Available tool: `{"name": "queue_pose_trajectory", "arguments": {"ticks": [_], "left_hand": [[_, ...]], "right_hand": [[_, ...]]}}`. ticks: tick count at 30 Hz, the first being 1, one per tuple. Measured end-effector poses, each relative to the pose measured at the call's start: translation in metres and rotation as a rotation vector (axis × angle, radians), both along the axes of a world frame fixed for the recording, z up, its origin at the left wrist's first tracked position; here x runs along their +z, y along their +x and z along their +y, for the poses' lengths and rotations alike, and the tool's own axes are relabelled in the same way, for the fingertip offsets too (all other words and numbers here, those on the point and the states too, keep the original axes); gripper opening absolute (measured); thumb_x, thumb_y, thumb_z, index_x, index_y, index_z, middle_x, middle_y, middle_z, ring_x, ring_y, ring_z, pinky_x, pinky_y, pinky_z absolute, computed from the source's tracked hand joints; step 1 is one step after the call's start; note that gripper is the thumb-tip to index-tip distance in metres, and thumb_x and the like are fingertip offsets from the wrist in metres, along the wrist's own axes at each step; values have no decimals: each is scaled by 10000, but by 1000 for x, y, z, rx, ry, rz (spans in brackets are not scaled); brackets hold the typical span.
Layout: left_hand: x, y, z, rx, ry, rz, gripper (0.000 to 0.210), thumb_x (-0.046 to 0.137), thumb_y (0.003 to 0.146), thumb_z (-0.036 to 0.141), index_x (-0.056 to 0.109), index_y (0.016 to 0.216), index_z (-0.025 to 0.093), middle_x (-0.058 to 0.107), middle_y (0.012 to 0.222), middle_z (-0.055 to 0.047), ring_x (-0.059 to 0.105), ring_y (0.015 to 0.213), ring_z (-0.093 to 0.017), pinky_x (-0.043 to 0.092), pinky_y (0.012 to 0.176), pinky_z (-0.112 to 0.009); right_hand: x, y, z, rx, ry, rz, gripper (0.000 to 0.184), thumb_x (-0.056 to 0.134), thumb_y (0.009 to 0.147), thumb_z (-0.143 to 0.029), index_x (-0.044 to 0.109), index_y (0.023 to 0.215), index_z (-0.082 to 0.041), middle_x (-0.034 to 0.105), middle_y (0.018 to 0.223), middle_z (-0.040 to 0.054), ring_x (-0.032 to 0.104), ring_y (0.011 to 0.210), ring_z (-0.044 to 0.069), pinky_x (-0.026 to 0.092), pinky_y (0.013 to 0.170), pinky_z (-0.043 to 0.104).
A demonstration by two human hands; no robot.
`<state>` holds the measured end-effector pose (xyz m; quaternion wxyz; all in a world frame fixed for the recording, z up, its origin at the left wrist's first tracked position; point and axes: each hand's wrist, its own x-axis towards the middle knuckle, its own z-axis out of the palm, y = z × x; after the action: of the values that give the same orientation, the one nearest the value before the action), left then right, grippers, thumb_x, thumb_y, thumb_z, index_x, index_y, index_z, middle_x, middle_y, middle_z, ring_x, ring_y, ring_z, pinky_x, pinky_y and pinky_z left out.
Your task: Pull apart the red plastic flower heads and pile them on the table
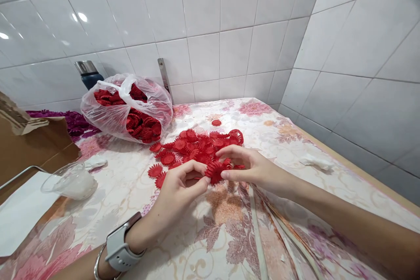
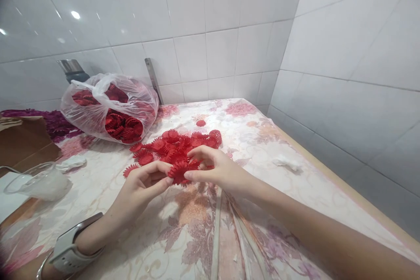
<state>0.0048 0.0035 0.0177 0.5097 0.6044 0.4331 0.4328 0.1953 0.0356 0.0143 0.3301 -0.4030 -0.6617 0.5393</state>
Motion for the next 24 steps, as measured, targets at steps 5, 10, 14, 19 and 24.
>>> {"name": "queue_pose_trajectory", "arguments": {"ticks": [5,10,14,19,24], "left_hand": [[-1,2,3,9,-163,-126,126,678,710,234,578,765,179,640,758,9,622,740,-148,486,729,-271],[-5,3,1,-40,-175,-32,183,735,689,243,631,820,168,649,717,9,588,660,-114,448,625,-216],[-4,3,0,-11,-136,42,141,694,723,245,629,645,147,606,628,20,525,597,-94,392,557,-196],[0,4,-2,41,-100,43,182,681,728,231,598,586,154,578,575,36,485,543,-82,359,515,-189],[0,1,-2,107,-104,34,144,702,696,253,639,618,149,632,611,10,559,579,-116,418,549,-211]], "right_hand": [[2,-2,-3,-17,24,97,179,675,722,-267,537,660,-173,548,650,-26,516,588,99,372,524,228],[0,-6,-9,83,-144,179,218,718,695,-310,550,708,-171,600,637,-17,533,587,104,359,492,210],[-2,-7,-10,33,-202,201,199,740,668,-298,615,715,-151,615,625,-8,528,572,94,366,517,215],[-1,-8,-9,-43,-250,286,146,726,632,-234,609,625,-146,588,565,-15,499,501,85,369,510,234],[0,-1,-2,-86,-284,331,126,730,609,-227,631,633,-153,585,574,-6,528,522,108,406,534,266]]}}
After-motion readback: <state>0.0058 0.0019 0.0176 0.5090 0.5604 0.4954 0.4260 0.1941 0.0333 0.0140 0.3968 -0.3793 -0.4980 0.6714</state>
